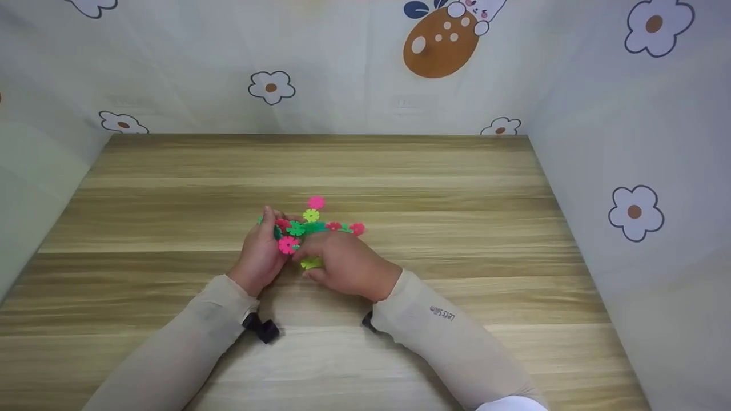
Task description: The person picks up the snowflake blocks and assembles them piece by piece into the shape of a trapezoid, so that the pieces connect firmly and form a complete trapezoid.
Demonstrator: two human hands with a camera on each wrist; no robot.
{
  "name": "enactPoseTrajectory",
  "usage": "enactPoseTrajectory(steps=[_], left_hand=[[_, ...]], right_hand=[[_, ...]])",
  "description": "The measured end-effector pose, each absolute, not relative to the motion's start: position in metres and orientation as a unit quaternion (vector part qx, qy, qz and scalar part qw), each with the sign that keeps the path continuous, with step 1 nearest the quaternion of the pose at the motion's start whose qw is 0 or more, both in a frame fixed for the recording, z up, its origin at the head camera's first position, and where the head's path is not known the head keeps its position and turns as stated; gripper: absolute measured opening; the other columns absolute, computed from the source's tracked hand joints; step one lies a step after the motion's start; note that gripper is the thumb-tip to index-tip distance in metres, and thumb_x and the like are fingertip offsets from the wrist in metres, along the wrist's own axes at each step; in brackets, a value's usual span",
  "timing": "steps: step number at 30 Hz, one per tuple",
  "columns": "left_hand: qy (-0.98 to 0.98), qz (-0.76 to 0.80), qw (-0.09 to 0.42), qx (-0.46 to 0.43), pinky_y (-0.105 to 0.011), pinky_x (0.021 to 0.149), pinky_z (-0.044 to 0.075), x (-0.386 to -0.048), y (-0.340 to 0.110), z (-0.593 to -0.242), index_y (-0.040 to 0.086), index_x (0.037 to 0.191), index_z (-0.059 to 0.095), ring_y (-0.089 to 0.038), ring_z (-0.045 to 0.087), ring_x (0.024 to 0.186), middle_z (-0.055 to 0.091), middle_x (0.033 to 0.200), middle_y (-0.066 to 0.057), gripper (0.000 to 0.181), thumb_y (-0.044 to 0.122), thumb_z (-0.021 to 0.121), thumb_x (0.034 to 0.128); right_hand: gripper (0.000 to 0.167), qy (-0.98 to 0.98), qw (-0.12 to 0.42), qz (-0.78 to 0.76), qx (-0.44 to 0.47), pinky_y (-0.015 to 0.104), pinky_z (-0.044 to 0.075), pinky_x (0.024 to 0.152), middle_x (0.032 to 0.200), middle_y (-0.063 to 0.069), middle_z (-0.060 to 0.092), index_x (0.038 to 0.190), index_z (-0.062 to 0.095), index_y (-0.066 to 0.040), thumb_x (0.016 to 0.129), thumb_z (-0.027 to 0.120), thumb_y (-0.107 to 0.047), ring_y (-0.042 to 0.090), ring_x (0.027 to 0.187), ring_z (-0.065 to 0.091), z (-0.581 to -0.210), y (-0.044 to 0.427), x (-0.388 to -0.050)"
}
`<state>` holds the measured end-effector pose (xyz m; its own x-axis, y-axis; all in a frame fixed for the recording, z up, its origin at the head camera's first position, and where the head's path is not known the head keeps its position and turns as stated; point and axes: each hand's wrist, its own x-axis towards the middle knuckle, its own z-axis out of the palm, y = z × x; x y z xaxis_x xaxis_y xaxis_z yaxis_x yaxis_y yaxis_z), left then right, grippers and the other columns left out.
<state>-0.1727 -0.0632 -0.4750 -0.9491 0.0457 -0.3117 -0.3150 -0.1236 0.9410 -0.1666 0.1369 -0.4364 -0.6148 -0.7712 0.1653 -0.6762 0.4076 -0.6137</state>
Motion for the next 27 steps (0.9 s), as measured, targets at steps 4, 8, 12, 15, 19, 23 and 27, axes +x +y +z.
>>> enactPoseTrajectory(steps=[4,8,12,15,19,23,27], left_hand=[[0.663,0.728,0.129,-0.114,-0.039,0.12,0.039,-0.1711,-0.0638,-0.4736,0.016,0.137,0.057,-0.018,0.056,0.13,0.061,0.135,-0.004,0.071,0.067,0.016,0.1088],[0.682,0.71,0.132,-0.118,-0.041,0.124,0.033,-0.1697,-0.0634,-0.4713,0.019,0.135,0.059,-0.018,0.053,0.134,0.06,0.137,-0.003,0.072,0.069,0.015,0.1075],[0.692,0.702,0.124,-0.116,-0.042,0.124,0.033,-0.169,-0.0622,-0.4715,0.017,0.133,0.06,-0.02,0.053,0.134,0.059,0.136,-0.005,0.074,0.069,0.015,0.1073],[0.687,0.707,0.119,-0.118,-0.042,0.126,0.03,-0.1681,-0.0616,-0.4721,0.017,0.137,0.057,-0.019,0.051,0.136,0.057,0.138,-0.005,0.073,0.068,0.015,0.1076],[0.676,0.718,0.114,-0.123,-0.041,0.127,0.029,-0.1674,-0.0605,-0.4737,0.014,0.143,0.054,-0.02,0.049,0.137,0.055,0.141,-0.007,0.071,0.065,0.016,0.1096],[0.677,0.713,0.121,-0.138,-0.043,0.129,0.025,-0.1671,-0.0591,-0.4738,0.012,0.157,0.043,-0.02,0.043,0.144,0.049,0.15,-0.006,0.077,0.067,0.016,0.1089],[0.678,0.708,0.131,-0.147,-0.043,0.13,0.023,-0.167,-0.0583,-0.4728,0.016,0.165,0.03,-0.019,0.04,0.147,0.043,0.156,-0.002,0.082,0.071,0.017,0.1068]], right_hand=[[0.028,0.832,0.075,-0.331,-0.439,0.039,0.058,0.1,0.116,0.004,0.077,0.117,0.079,-0.011,0.09,0.083,-0.006,0.015,0.112,0.07,-0.4346,0.1384,-0.1663],[0.027,0.828,0.084,-0.333,-0.444,0.038,0.058,0.099,0.116,0.004,0.077,0.117,0.078,-0.01,0.09,0.082,-0.006,0.015,0.112,0.07,-0.4329,0.1402,-0.1674],[0.026,0.825,0.09,-0.332,-0.448,0.038,0.058,0.099,0.116,0.004,0.077,0.116,0.078,-0.009,0.091,0.081,-0.005,0.015,0.112,0.07,-0.4316,0.1412,-0.1685],[0.026,0.824,0.09,-0.332,-0.451,0.037,0.057,0.1,0.116,0.004,0.077,0.116,0.078,-0.009,0.091,0.081,-0.005,0.014,0.113,0.07,-0.4317,0.1413,-0.169],[0.027,0.817,0.084,-0.336,-0.462,0.036,0.057,0.098,0.113,0.005,0.077,0.113,0.079,-0.009,0.088,0.08,0.001,0.015,0.11,0.07,-0.4331,0.1412,-0.1697],[0.028,0.814,0.086,-0.339,-0.463,0.036,0.057,0.098,0.112,0.005,0.078,0.111,0.079,-0.008,0.086,0.079,0.004,0.015,0.109,0.071,-0.4339,0.1409,-0.1696],[0.026,0.822,0.086,-0.335,-0.452,0.038,0.058,0.098,0.113,0.005,0.078,0.112,0.079,-0.008,0.088,0.081,0.0,0.015,0.11,0.071,-0.4352,0.1404,-0.1689]])
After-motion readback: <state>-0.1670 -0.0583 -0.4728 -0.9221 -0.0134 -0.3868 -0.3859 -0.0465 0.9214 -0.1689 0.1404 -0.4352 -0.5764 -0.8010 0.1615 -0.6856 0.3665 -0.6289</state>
